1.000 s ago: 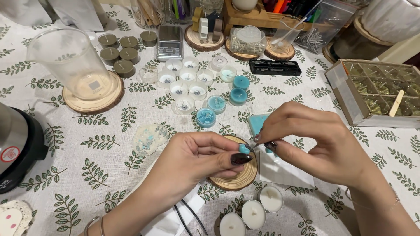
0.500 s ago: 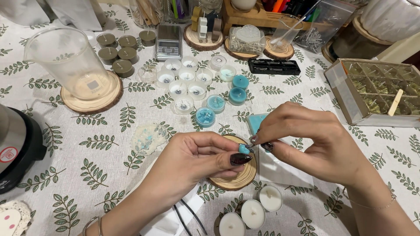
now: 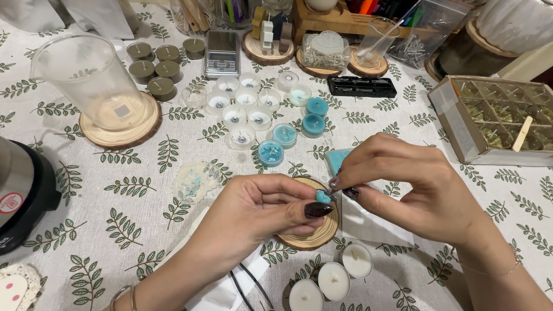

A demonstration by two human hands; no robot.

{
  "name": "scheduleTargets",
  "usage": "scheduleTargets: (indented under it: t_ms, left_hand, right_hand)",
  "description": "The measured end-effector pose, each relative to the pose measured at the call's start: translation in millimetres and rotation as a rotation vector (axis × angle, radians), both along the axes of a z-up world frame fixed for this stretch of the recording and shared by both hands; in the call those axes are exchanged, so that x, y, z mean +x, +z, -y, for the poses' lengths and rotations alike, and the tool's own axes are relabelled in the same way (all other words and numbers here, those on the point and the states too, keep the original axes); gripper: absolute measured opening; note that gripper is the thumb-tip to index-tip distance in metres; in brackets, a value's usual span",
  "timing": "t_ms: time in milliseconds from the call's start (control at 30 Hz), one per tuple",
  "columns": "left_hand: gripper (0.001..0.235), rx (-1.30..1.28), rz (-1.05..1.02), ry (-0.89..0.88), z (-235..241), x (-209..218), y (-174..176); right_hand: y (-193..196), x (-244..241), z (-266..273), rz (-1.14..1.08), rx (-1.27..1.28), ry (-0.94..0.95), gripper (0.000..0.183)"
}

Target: The person places small blue heart-shaped wax pieces onto the surface of white tea light candles. They pick up the hearts from a wooden slice and carefully position them on the candles, which are arranged on a table covered with a leaf-patterned cloth.

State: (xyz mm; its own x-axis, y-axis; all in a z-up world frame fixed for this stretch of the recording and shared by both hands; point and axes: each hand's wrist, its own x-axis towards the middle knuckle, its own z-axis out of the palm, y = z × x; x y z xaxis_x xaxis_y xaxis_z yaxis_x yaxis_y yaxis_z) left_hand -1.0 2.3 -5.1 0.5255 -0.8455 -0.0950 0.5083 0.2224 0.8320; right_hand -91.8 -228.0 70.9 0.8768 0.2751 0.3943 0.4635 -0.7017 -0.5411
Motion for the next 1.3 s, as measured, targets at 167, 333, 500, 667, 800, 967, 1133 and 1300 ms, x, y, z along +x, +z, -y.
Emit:
scheduleTargets:
  t_ms: [167, 333, 500, 667, 800, 967, 1133, 1300]
  left_hand:
    - [0.033, -0.009, -0.001, -0.004, 0.5, 0.1, -1.7]
    - [0.033, -0.015, 0.005, -0.003, 0.4, 0.0, -2.3]
    - [0.034, -0.026, -0.006, -0.001, 0.9, -1.1, -1.6]
    - [0.036, -0.012, 0.004, 0.004, 2.4, -1.5, -1.4]
    - [0.036, -0.026, 0.005, -0.002, 1.6, -1.9, -1.5]
    - [0.036, 0.000, 0.008, -0.005, 2.1, -1.5, -0.4]
    - [0.033, -0.002, -0.056, 0.010, 1.8, -0.5, 3.1]
    - [0.033, -0.004, -0.156, 0.090, -1.8, 10.1, 8.5]
  right_hand:
    - [0.2, -0.2, 0.2, 0.000, 0.000, -0.006, 0.021]
    - [-0.5, -1.5, -0.6, 0.004, 0.007, -0.024, 0.021]
    - [-1.3, -1.3, -0.6, 0.002, 0.010, -0.049, 0.019]
    - [-2.3, -1.9, -0.8, 0.015, 0.016, -0.052, 0.019]
    - [-4.4, -2.3, 0.2, 0.026, 0.027, -0.062, 0.020]
    - [-7.5, -0.9, 3.5, 0.038, 0.060, -0.047, 0.021]
    - [-11.7, 2.3, 2.9, 0.047, 0.073, -0.093, 0.023]
    - [-14.7, 7.5, -4.0, -0.003, 0.013, -0.216, 0.021]
